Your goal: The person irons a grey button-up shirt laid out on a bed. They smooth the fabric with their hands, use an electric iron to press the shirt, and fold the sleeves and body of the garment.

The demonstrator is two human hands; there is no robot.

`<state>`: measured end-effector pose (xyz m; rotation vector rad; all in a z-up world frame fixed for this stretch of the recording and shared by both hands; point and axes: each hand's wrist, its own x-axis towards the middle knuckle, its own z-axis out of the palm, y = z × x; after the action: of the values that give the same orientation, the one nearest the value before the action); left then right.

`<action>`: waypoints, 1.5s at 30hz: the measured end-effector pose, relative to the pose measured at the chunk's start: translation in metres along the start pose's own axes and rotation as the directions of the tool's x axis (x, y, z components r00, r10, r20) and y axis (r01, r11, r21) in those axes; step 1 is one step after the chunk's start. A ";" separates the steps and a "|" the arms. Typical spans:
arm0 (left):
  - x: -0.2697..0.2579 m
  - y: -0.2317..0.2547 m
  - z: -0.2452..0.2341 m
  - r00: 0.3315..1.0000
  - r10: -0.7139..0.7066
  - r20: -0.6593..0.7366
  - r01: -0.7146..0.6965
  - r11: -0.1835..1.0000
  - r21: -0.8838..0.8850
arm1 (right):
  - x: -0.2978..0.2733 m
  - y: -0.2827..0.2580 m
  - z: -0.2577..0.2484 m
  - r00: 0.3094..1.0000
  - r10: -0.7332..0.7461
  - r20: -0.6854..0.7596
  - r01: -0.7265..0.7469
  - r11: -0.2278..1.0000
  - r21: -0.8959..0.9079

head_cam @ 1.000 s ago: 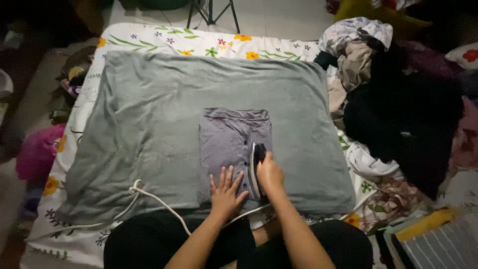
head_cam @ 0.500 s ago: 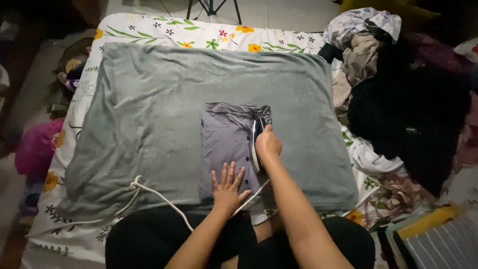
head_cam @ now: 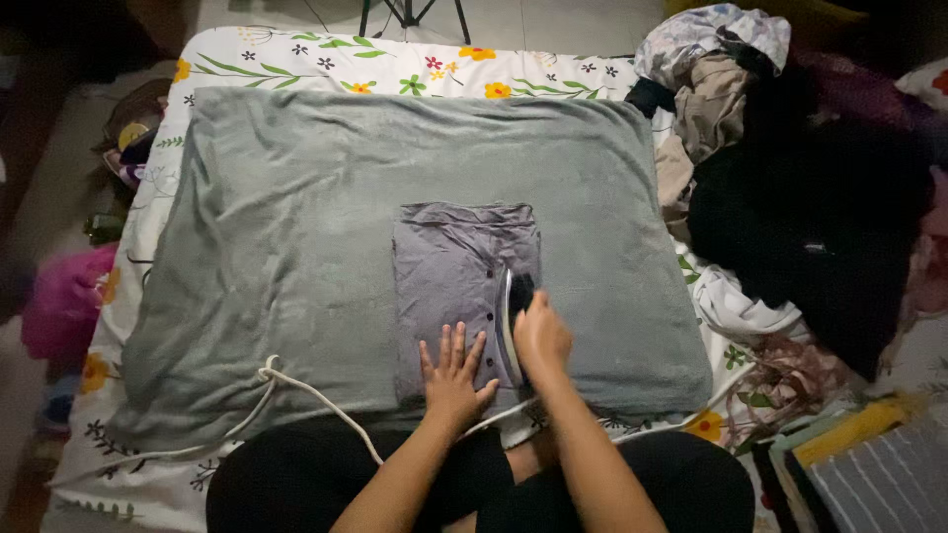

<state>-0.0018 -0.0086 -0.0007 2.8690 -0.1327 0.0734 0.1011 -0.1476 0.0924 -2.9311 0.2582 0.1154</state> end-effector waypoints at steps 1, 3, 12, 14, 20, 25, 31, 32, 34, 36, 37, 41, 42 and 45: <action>0.001 0.000 0.000 1.000 -0.002 0.007 0.002 1.000 0.006 | 0.015 -0.008 0.000 1.000 0.024 0.005 -0.024 1.000 0.007; 0.003 -0.001 0.001 1.000 0.006 -0.014 -0.006 1.000 0.003 | 0.045 -0.018 0.000 0.999 0.043 0.010 -0.044 0.999 0.024; -0.007 -0.004 -0.002 0.997 0.036 -0.069 -0.038 0.999 -0.026 | 0.071 -0.008 0.020 0.998 -0.048 -0.037 0.048 0.999 0.005; -0.001 -0.003 -0.004 0.999 0.027 -0.037 -0.028 0.999 -0.026 | 0.054 0.002 0.011 0.998 -0.068 0.001 0.068 0.998 -0.017; -0.002 0.000 -0.004 1.000 0.013 -0.008 -0.013 1.000 0.019 | -0.034 0.028 0.005 0.999 -0.054 0.004 0.055 0.999 -0.002; 0.001 0.006 -0.013 0.996 -0.022 0.090 0.018 0.999 0.044 | -0.008 0.013 0.003 1.000 0.022 -0.003 -0.022 0.999 -0.025; 0.003 0.008 -0.020 0.985 -0.038 0.169 0.026 0.997 0.071 | 0.092 -0.009 0.020 0.995 0.062 -0.080 -0.059 0.997 0.041; 0.003 0.007 -0.019 0.985 -0.033 0.170 0.020 0.997 0.077 | 0.106 -0.013 0.026 0.992 0.070 -0.110 -0.065 0.997 0.041; 0.002 0.004 -0.017 0.993 -0.025 0.118 0.020 0.999 0.046 | 0.114 -0.010 0.036 0.988 0.051 -0.144 -0.046 0.998 0.040; -0.002 0.001 -0.010 0.999 -0.019 0.048 0.019 1.000 -0.001 | 0.112 -0.004 0.034 0.987 -0.001 -0.161 0.009 0.999 0.047; -0.003 -0.003 -0.007 1.000 -0.009 0.010 0.009 1.000 -0.028 | 0.104 0.002 0.031 0.994 -0.007 -0.105 0.011 0.999 0.036; 0.007 0.004 0.003 0.974 -0.052 -0.220 0.034 0.996 -0.084 | 0.032 0.028 0.020 0.997 -0.051 -0.061 0.051 0.999 -0.009; 0.008 0.006 0.002 0.997 -0.037 -0.061 0.035 0.999 -0.029 | 0.011 0.034 0.019 0.995 -0.065 -0.074 0.064 0.998 -0.013; 0.022 0.003 -0.013 0.969 -0.010 0.246 -0.006 0.998 0.064 | -0.015 0.033 0.013 0.999 -0.005 -0.038 0.003 0.999 -0.040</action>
<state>0.0193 -0.0096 0.0137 2.9318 -0.1791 -0.2847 0.0800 -0.1744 0.0749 -2.9759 0.2586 0.0646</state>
